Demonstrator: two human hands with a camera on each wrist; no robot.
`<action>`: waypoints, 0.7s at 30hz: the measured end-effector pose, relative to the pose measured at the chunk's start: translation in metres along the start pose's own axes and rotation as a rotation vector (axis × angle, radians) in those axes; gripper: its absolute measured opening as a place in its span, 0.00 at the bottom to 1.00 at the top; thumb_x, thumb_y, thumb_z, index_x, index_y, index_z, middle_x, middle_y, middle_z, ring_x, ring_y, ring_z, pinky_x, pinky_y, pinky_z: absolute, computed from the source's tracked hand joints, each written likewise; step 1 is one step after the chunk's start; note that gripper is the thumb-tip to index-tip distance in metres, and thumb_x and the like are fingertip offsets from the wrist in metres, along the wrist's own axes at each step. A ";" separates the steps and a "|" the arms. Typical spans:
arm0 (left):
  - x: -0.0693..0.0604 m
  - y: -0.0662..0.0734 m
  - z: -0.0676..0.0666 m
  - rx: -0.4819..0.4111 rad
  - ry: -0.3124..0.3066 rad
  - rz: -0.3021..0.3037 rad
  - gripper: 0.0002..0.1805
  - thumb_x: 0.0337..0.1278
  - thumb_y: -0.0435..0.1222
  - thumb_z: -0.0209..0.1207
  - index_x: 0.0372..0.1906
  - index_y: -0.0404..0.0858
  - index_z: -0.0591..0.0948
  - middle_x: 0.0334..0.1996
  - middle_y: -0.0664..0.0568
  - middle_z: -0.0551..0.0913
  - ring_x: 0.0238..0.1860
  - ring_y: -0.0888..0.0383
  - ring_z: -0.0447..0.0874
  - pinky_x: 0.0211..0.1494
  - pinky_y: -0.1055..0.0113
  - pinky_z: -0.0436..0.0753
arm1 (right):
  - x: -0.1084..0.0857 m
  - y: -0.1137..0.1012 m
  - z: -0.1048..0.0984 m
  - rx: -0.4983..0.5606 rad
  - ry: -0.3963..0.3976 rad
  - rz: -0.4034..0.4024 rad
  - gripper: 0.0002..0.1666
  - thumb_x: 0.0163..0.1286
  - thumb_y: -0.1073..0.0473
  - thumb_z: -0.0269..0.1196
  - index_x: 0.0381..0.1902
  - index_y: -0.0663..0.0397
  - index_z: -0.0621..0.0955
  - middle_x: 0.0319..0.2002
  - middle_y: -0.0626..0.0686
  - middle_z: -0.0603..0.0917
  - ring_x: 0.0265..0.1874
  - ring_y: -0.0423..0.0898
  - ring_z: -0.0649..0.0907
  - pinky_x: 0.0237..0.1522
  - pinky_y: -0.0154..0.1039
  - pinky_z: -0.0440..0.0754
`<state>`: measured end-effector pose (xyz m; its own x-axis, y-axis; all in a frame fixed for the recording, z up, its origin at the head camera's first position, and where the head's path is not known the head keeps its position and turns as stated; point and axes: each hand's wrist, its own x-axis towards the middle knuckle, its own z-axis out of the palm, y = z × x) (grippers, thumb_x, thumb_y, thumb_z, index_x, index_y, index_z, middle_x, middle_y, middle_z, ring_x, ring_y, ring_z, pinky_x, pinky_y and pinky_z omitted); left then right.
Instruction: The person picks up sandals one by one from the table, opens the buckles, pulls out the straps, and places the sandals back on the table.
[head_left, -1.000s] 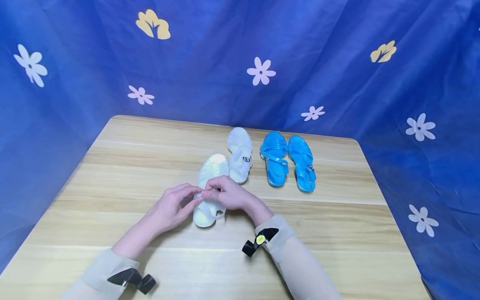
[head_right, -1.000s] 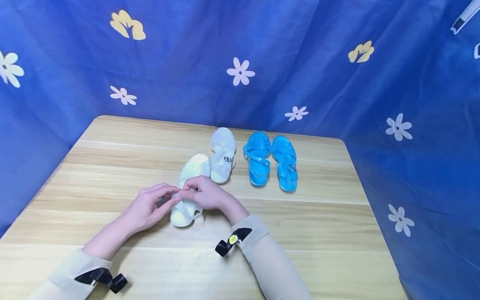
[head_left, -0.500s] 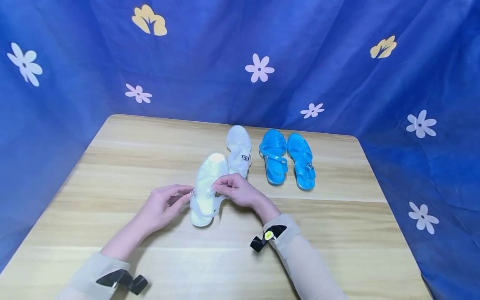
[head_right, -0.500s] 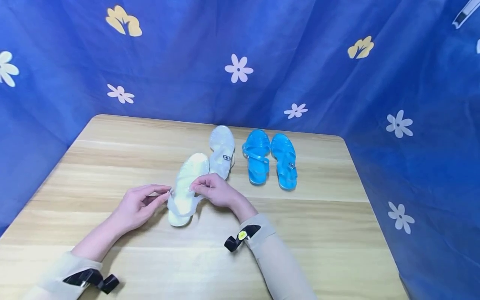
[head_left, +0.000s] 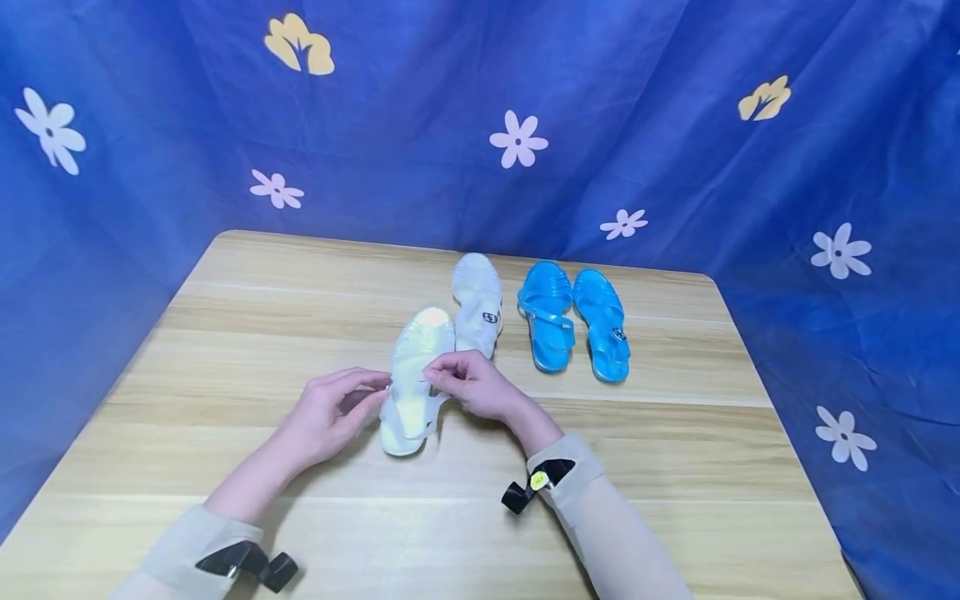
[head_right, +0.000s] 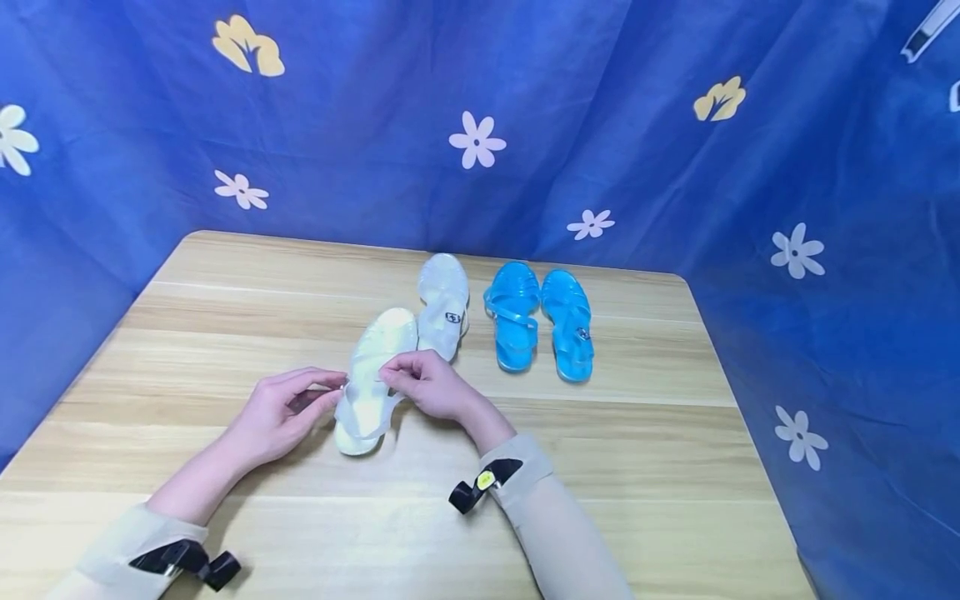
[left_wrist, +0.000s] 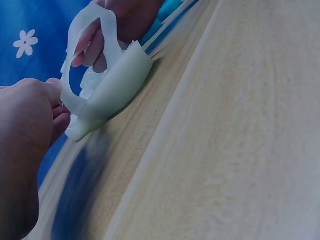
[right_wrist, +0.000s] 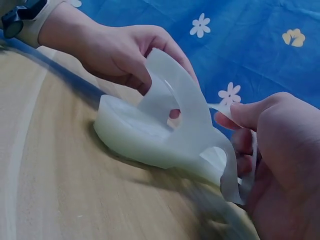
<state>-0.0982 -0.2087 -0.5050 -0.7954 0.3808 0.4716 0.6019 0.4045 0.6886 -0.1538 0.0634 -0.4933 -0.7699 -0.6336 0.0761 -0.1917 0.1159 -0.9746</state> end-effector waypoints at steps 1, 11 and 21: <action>0.000 0.000 0.000 0.000 0.000 -0.002 0.16 0.65 0.23 0.68 0.56 0.32 0.86 0.50 0.47 0.90 0.46 0.51 0.91 0.47 0.71 0.87 | -0.001 -0.001 0.001 -0.002 0.001 -0.008 0.14 0.82 0.62 0.61 0.54 0.69 0.85 0.39 0.61 0.86 0.25 0.39 0.75 0.29 0.33 0.75; -0.005 0.004 -0.004 0.044 -0.011 -0.005 0.19 0.65 0.25 0.68 0.60 0.34 0.85 0.54 0.48 0.89 0.52 0.49 0.89 0.55 0.70 0.85 | -0.014 -0.010 0.006 -0.571 0.067 -0.406 0.26 0.81 0.56 0.61 0.71 0.60 0.77 0.71 0.53 0.77 0.72 0.45 0.72 0.76 0.44 0.66; -0.012 0.004 -0.012 0.058 -0.071 -0.024 0.35 0.50 0.25 0.76 0.67 0.33 0.81 0.63 0.46 0.84 0.54 0.48 0.90 0.66 0.75 0.75 | -0.041 -0.009 0.006 -0.817 0.163 -0.513 0.19 0.76 0.57 0.69 0.60 0.58 0.83 0.65 0.54 0.81 0.67 0.46 0.77 0.73 0.40 0.70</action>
<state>-0.0871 -0.2216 -0.5018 -0.8040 0.4276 0.4131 0.5871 0.4610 0.6655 -0.1167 0.0840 -0.4888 -0.5387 -0.6483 0.5380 -0.8418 0.3893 -0.3739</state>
